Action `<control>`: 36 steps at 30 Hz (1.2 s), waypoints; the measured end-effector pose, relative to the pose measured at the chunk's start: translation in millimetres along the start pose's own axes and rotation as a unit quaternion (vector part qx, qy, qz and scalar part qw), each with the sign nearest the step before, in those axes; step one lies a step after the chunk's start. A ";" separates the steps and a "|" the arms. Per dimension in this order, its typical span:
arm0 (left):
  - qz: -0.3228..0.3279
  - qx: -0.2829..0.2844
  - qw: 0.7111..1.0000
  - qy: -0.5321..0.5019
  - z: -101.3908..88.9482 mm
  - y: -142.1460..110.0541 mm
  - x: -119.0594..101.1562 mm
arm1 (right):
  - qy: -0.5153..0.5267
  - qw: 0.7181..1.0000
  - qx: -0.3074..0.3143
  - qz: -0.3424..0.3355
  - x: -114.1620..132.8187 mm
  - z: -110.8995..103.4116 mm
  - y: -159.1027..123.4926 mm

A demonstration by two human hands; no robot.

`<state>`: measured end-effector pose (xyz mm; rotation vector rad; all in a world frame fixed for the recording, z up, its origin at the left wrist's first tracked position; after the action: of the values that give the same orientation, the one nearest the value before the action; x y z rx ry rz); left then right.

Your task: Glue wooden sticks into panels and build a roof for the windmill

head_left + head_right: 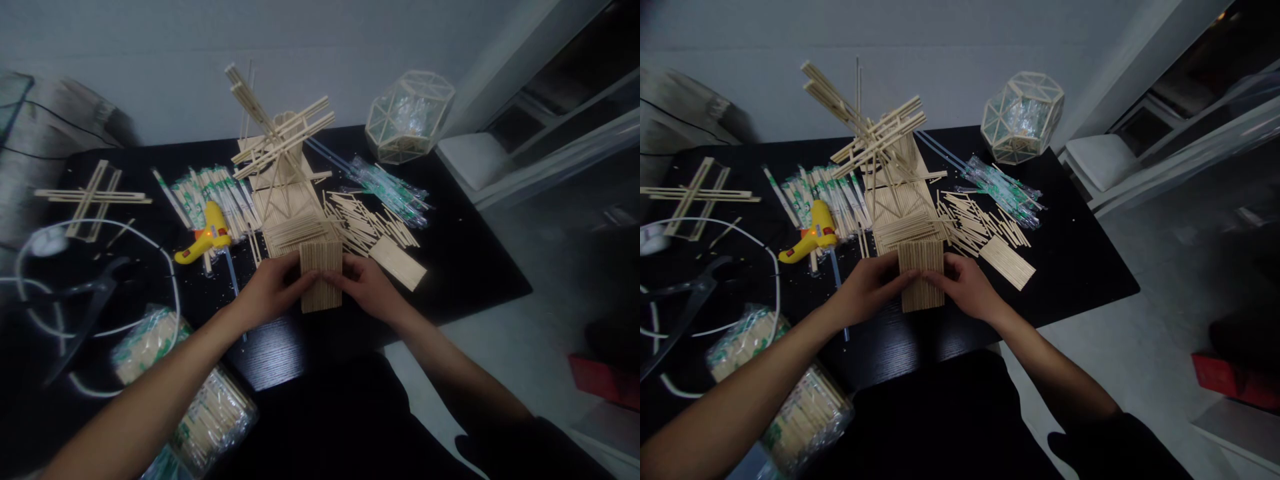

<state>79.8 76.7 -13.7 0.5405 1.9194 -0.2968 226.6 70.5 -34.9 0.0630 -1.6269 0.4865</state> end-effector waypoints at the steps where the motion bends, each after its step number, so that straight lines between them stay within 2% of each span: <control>1: -0.001 -0.001 1.000 0.002 -0.3 0.0 0.3 | 0.001 1.000 0.000 0.002 -0.6 0.2 0.1; 10: -0.021 -0.005 1.000 0.006 -1.4 -0.1 4.1 | 0.039 0.998 -0.051 -0.007 -7.0 -7.0 2.4; 15: -0.025 -0.001 1.000 0.004 1.0 0.4 7.5 | 0.021 0.997 -0.069 -0.028 -6.6 -9.8 2.4; 20: -0.024 0.000 1.000 -0.003 1.7 1.9 3.3 | 0.005 0.993 -0.110 -0.040 -9.2 -16.5 1.6; 25: -0.007 -0.004 1.000 -0.001 -1.2 1.8 -5.0 | -0.002 0.992 -0.127 -0.020 -12.7 -19.2 0.6; 32: 0.003 0.016 1.000 -0.009 0.6 1.7 -5.0 | -0.012 0.994 -0.107 -0.020 -8.1 -12.5 -0.9; 36: 0.001 0.022 1.000 -0.022 2.8 0.8 -5.8 | -0.024 0.997 -0.073 -0.001 -3.1 -4.5 -4.9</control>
<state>84.4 74.9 -9.4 0.5614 1.8727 -0.3478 232.7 66.8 -36.4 -0.0328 -1.7048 0.3653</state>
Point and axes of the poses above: each hand's wrist, its own y-axis towards the middle knuckle, its own z-axis out of the palm, x = y × z, the point moved 10 cm from there along y, towards the middle knuckle, and after that the axes turned 4 degrees about z, right-handed, at the moved point
